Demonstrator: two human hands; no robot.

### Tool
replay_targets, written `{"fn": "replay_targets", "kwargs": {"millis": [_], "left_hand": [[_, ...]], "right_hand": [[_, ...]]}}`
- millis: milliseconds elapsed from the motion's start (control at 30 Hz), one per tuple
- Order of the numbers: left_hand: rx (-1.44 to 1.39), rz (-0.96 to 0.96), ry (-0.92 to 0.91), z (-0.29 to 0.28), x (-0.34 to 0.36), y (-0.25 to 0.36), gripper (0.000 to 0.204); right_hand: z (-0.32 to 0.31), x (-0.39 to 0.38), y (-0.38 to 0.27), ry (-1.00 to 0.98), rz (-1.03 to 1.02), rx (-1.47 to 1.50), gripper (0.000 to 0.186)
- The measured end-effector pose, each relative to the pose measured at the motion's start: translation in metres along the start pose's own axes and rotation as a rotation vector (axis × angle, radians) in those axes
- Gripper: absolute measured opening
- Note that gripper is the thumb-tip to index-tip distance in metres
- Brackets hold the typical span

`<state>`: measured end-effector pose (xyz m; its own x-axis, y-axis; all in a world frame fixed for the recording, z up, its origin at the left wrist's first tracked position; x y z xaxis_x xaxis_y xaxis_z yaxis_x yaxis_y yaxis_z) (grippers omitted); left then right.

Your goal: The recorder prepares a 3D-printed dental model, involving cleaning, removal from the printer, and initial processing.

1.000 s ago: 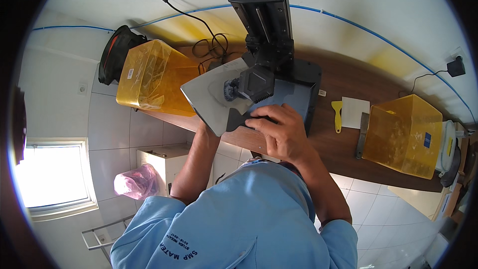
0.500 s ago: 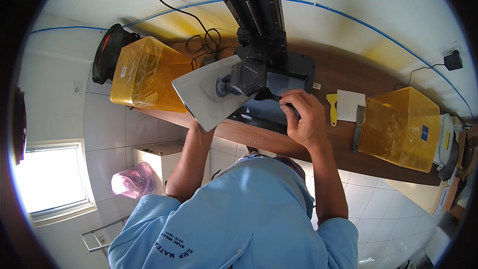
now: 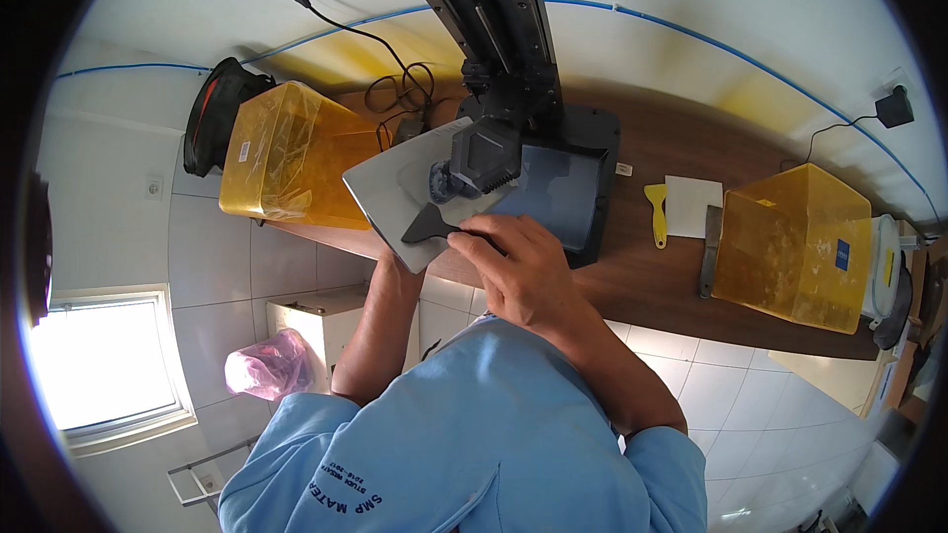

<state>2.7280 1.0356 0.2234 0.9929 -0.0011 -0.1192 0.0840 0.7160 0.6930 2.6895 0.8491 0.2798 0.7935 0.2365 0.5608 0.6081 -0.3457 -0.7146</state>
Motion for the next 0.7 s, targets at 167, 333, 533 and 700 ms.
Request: {"fn": "replay_targets", "kwargs": {"millis": [167, 333, 533, 700], "left_hand": [[0.228, 0.153, -0.068, -0.030, 0.008, -0.002, 0.043], [0.289, 0.124, -0.005, -0.044, 0.011, -0.009, 0.043], [0.306, 0.117, -0.015, -0.048, 0.009, -0.008, 0.046], [0.272, 0.112, -0.033, -0.049, 0.004, -0.008, 0.047]], "right_hand": [[-0.009, -0.014, 0.033, -0.053, 0.022, -0.061, 0.026], [-0.016, -0.019, 0.067, -0.059, 0.104, -0.152, 0.022], [-0.028, -0.013, 0.069, 0.014, 0.128, -0.197, 0.022], [-0.021, -0.008, 0.073, -0.028, 0.114, -0.202, 0.025]]}}
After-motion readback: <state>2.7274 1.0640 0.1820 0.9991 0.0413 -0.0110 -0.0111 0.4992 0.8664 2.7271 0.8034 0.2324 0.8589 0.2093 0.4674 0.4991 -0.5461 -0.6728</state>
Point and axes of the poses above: each hand's wrist, its own x-axis towards the middle knuckle, its own z-axis out of the palm, y = z × x, the point moved 3 cm from there along x, towards the middle knuckle, and after that the axes turned 9 degrees about z, right-handed, at the moved point
